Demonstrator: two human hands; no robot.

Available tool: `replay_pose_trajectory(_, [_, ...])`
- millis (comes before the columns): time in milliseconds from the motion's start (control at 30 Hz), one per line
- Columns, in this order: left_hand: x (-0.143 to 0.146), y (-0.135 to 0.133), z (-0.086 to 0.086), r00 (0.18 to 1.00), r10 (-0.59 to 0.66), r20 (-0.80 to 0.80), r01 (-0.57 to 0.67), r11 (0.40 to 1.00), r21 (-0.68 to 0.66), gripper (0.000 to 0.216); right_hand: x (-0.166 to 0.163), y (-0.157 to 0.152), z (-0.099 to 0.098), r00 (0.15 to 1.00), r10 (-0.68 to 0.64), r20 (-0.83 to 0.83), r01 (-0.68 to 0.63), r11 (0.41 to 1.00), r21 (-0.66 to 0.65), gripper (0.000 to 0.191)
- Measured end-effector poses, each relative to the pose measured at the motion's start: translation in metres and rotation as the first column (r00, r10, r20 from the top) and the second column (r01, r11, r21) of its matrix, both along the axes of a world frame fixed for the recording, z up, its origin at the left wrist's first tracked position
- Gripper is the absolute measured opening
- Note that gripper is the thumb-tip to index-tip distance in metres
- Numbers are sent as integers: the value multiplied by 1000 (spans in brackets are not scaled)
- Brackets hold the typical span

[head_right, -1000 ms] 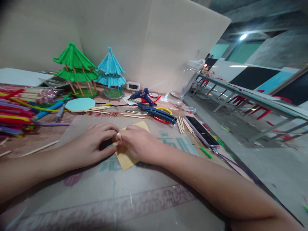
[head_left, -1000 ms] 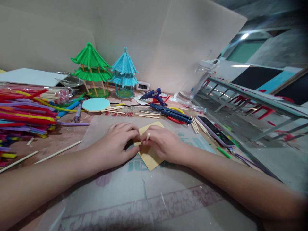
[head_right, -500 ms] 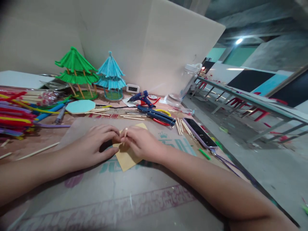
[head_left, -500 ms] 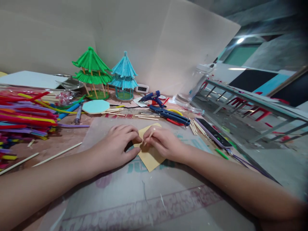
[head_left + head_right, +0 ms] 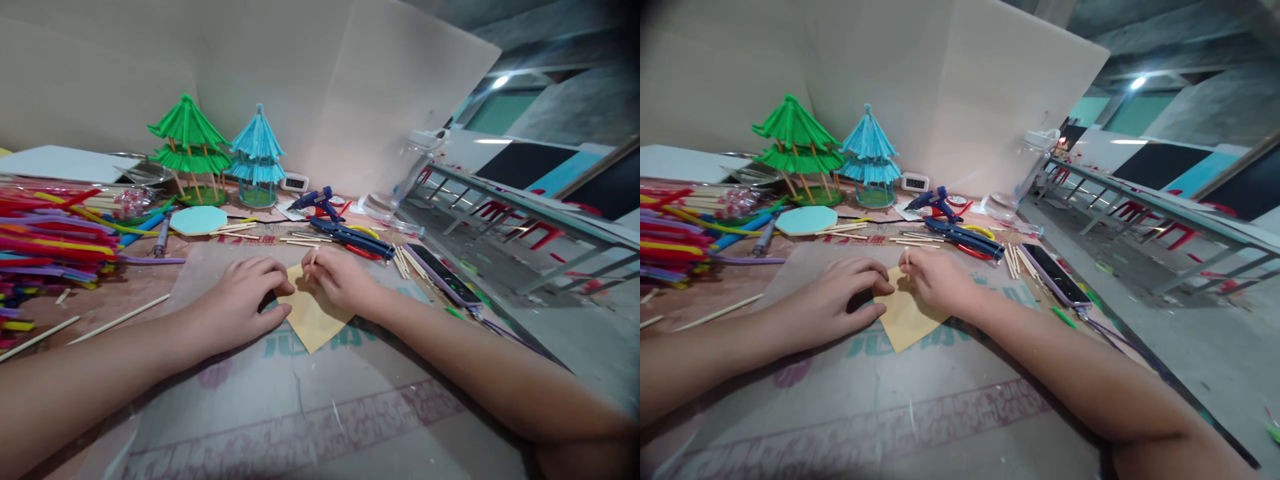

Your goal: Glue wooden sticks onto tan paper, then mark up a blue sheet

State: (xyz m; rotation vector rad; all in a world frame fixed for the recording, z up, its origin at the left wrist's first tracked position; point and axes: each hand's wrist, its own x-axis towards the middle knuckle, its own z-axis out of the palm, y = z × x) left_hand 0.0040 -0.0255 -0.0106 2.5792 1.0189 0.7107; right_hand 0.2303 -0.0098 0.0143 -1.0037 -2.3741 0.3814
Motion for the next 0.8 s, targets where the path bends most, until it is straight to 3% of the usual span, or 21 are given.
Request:
replay_pose_trajectory(67, [0, 0, -1, 1000, 1, 5, -1, 1000, 2, 19, 0, 1, 0, 976, -92, -199, 59, 984, -168, 15])
replay_pose_trajectory(100, [0, 0, -1, 1000, -4, 12, 4, 1000, 4, 19, 0, 0, 0, 943, -117, -312, 26, 959, -283, 17])
replay_pose_trajectory(200, [-1, -1, 0, 998, -35, 42, 35, 999, 4, 18, -4, -11, 0, 825, -156, -544, -209, 809, -549, 24])
replay_pose_trajectory(267, [-2, -1, 2, 995, -70, 65, 70, 998, 9, 16, -6, -17, -1, 774, -169, -611, -329, 717, -615, 28])
replay_pose_trajectory(333, [-2, -2, 5, 991, -104, 89, 100, 994, 39, 16, -8, -21, -2, 735, -186, -652, -391, 670, -632, 29])
replay_pose_trajectory(500, [-3, -3, 9, 981, -135, 141, 110, 979, 173, 16, -8, -17, -7, 686, -204, -698, -433, 657, -617, 32])
replay_pose_trajectory(800, [-4, -5, 10, 976, -150, 156, 118, 974, 196, 15, -7, -14, -10, 667, -226, -710, -441, 648, -621, 31])
